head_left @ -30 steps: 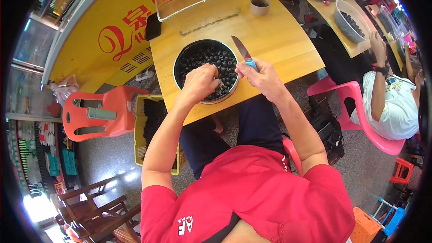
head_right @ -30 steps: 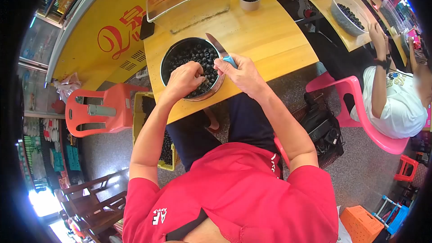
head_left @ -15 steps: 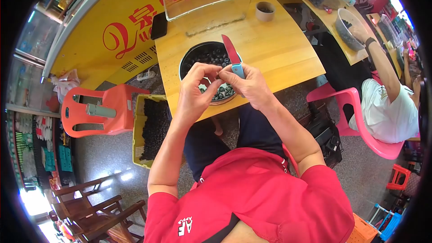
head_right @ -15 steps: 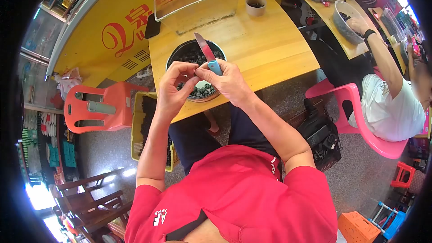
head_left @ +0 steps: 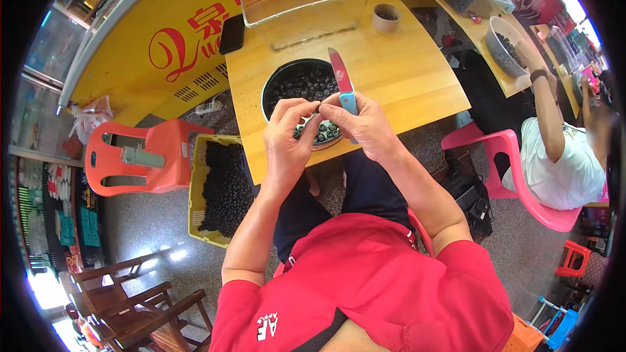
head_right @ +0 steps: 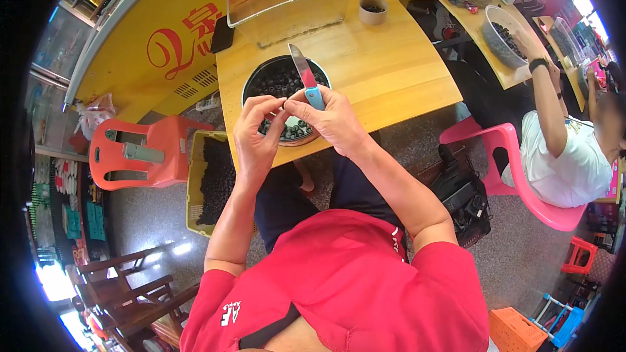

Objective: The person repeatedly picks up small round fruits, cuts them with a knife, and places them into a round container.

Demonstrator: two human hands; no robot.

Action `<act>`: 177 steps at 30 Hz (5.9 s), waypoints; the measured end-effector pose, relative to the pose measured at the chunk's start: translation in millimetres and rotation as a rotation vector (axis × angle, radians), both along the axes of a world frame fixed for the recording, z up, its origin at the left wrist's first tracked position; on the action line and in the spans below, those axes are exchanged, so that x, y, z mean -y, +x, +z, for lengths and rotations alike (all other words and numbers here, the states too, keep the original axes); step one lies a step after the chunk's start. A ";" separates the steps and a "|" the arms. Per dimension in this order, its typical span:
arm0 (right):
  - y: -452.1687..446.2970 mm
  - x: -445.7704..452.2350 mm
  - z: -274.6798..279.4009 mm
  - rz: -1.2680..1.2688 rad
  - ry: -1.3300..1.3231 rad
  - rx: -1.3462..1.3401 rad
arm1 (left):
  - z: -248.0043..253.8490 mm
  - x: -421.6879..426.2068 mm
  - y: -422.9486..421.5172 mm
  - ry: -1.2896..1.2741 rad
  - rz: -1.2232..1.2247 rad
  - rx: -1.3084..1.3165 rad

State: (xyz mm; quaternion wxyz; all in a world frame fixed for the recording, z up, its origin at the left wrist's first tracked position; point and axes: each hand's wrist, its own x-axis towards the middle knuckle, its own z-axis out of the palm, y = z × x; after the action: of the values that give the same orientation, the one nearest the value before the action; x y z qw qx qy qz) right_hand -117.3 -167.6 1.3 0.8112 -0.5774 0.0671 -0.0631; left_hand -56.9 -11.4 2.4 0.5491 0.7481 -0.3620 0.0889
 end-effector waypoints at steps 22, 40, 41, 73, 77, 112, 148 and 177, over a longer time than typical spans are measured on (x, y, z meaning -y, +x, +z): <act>-2.2 3.1 -1.9 0.021 0.072 -0.020 | -15.6 3.4 -5.6 -0.217 -0.074 -0.252; -12.3 15.0 3.0 -0.212 -1.182 0.427 | -17.3 4.8 -5.0 -0.375 -0.229 -0.471; -11.8 15.7 2.7 -0.216 -1.205 0.432 | -18.0 5.2 -4.5 -0.364 -0.227 -0.463; -2.0 21.1 4.2 -0.223 -1.236 0.534 | -14.6 1.3 -2.5 -0.372 -0.315 -0.523; 6.4 30.8 -13.9 -0.275 -1.296 0.402 | -15.0 -7.5 -9.9 -0.396 -0.349 -0.685; 25.1 65.6 -77.9 -0.381 -0.039 -0.030 | -12.5 -103.5 23.2 0.172 0.237 -0.033; -11.8 16.1 2.4 0.013 0.310 -0.001 | 4.6 7.4 4.8 -0.266 -0.389 -0.833; -17.1 12.0 1.7 -0.341 -1.205 0.462 | -2.7 4.6 -3.3 -0.383 -0.339 -0.739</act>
State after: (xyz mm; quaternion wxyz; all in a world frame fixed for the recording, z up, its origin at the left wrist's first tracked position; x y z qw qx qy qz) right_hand -134.4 -179.7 3.0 0.3191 -0.8826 -0.0651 -0.3390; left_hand -60.2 -16.0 -0.3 0.7769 0.5447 -0.2359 -0.2099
